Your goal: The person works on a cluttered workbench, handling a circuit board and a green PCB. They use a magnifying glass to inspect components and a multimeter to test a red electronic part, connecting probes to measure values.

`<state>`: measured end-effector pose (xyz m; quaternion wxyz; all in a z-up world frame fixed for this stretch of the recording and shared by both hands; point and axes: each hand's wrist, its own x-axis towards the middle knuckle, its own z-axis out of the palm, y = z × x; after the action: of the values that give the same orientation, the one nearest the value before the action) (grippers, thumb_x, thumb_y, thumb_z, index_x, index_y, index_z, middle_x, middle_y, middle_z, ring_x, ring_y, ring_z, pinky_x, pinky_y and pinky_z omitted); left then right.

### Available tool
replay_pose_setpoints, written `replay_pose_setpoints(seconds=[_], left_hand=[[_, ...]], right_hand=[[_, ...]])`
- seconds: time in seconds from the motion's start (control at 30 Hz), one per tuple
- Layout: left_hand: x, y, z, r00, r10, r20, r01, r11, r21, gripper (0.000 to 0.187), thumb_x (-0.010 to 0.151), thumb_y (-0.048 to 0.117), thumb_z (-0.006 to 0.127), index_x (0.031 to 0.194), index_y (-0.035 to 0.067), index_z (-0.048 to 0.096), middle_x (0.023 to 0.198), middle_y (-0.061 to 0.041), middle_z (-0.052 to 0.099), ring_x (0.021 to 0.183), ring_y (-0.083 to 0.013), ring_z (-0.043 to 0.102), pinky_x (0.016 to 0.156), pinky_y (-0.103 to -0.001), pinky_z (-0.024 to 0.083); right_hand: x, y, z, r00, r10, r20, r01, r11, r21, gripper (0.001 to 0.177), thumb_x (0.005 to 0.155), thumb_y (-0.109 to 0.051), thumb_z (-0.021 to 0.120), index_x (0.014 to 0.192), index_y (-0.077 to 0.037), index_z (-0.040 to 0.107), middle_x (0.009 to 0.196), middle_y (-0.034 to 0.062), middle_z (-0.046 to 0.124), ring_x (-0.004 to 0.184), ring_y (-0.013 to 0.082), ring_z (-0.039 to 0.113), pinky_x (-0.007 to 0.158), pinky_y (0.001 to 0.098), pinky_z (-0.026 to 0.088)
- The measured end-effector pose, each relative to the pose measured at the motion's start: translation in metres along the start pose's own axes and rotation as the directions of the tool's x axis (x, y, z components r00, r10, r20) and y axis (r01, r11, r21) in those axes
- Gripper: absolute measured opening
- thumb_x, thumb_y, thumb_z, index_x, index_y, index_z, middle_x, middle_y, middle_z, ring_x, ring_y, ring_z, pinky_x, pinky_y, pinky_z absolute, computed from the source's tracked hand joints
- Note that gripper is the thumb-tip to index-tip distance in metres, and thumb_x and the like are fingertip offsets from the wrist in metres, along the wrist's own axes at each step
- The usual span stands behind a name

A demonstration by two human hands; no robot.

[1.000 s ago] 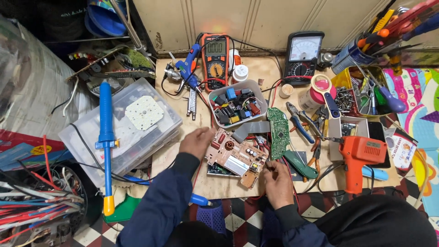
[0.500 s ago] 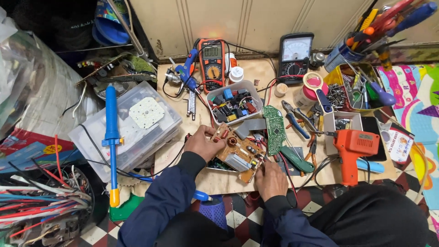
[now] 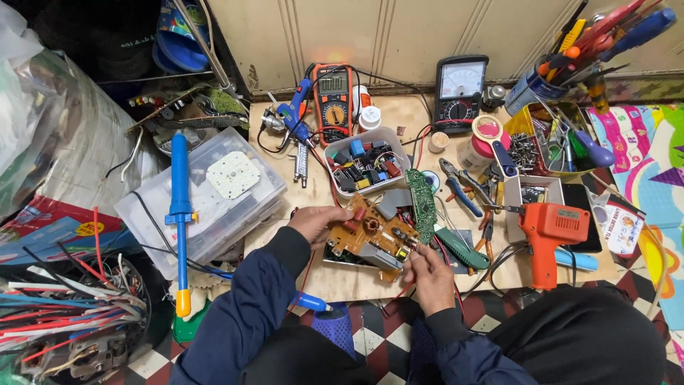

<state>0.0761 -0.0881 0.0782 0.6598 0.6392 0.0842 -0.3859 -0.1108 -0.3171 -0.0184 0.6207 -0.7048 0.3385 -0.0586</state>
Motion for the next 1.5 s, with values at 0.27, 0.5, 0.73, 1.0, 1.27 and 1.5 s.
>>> replay_pose_setpoints(seconds=[0.27, 0.5, 0.73, 1.0, 1.27, 1.5], left_hand=[[0.004, 0.043, 0.022, 1.0, -0.009, 0.006, 0.007, 0.969, 0.245, 0.028, 0.087, 0.023, 0.091, 0.109, 0.006, 0.088, 0.103, -0.011, 0.085, 0.09, -0.0212, 0.076, 0.086, -0.031, 0.061], [-0.018, 0.068, 0.029, 0.995, -0.02, -0.094, 0.043, 0.968, 0.249, 0.028, 0.092, 0.036, 0.084, 0.1, 0.009, 0.087, 0.05, -0.002, 0.034, 0.043, -0.0147, 0.022, 0.046, -0.032, 0.019], [-0.009, 0.027, 0.035, 0.984, -0.092, -0.153, 0.088, 0.996, -0.036, 0.029, 0.096, 0.032, 0.084, 0.101, 0.004, 0.083, 0.053, 0.001, 0.027, 0.046, -0.0126, 0.019, 0.044, -0.03, 0.017], [0.057, -0.05, -0.005, 0.968, 0.147, -0.206, -0.006, 0.826, 0.563, 0.041, 0.098, 0.048, 0.07, 0.114, 0.015, 0.089, 0.132, -0.005, 0.084, 0.124, -0.0275, 0.074, 0.107, -0.039, 0.056], [-0.026, -0.091, -0.02, 0.91, 0.288, -0.299, 0.156, 0.43, 0.889, 0.054, 0.1, 0.062, 0.063, 0.138, 0.025, 0.074, 0.103, -0.017, 0.082, 0.097, -0.0451, 0.076, 0.078, -0.061, 0.059], [-0.018, -0.052, 0.0, 0.974, 0.093, -0.208, 0.128, 0.534, 0.836, 0.068, 0.102, 0.055, 0.062, 0.166, 0.036, 0.054, 0.151, -0.009, 0.072, 0.143, -0.0364, 0.065, 0.124, -0.053, 0.051]], right_hand=[[0.005, 0.011, -0.006, 0.982, 0.155, 0.111, -0.191, 0.804, 0.563, 0.038, 0.104, -0.004, 0.069, 0.14, 0.008, 0.067, 0.083, 0.0149, 0.067, 0.059, 0.0172, 0.053, 0.058, 0.0286, 0.043], [-0.019, -0.002, 0.003, 0.958, 0.197, 0.208, -0.274, 0.842, 0.464, 0.044, 0.106, -0.003, 0.055, 0.145, 0.0, 0.075, 0.065, 0.0068, 0.06, 0.054, 0.0128, 0.049, 0.057, 0.0275, 0.041], [-0.079, -0.042, 0.068, 0.866, 0.183, 0.465, -0.237, 0.97, 0.059, 0.051, 0.1, -0.026, 0.074, 0.146, -0.004, 0.08, 0.078, 0.0094, 0.078, 0.059, 0.0146, 0.062, 0.076, 0.0303, 0.057], [-0.087, -0.006, 0.131, 0.715, 0.07, 0.695, 0.055, 0.986, -0.156, 0.025, 0.114, -0.016, 0.056, 0.11, -0.011, 0.08, 0.09, 0.0059, 0.079, 0.067, 0.0139, 0.066, 0.074, 0.0301, 0.054], [-0.075, -0.027, 0.113, 0.928, 0.27, 0.257, -0.216, 0.952, -0.218, 0.049, 0.094, -0.019, 0.055, 0.14, -0.011, 0.07, 0.088, 0.0035, 0.083, 0.096, 0.0182, 0.075, 0.089, 0.0346, 0.056], [-0.003, 0.011, 0.099, 0.971, 0.11, 0.212, -0.035, 0.944, -0.328, 0.045, 0.101, -0.021, 0.059, 0.144, -0.012, 0.071, 0.088, 0.0002, 0.085, 0.119, 0.0204, 0.077, 0.118, 0.0415, 0.054]])
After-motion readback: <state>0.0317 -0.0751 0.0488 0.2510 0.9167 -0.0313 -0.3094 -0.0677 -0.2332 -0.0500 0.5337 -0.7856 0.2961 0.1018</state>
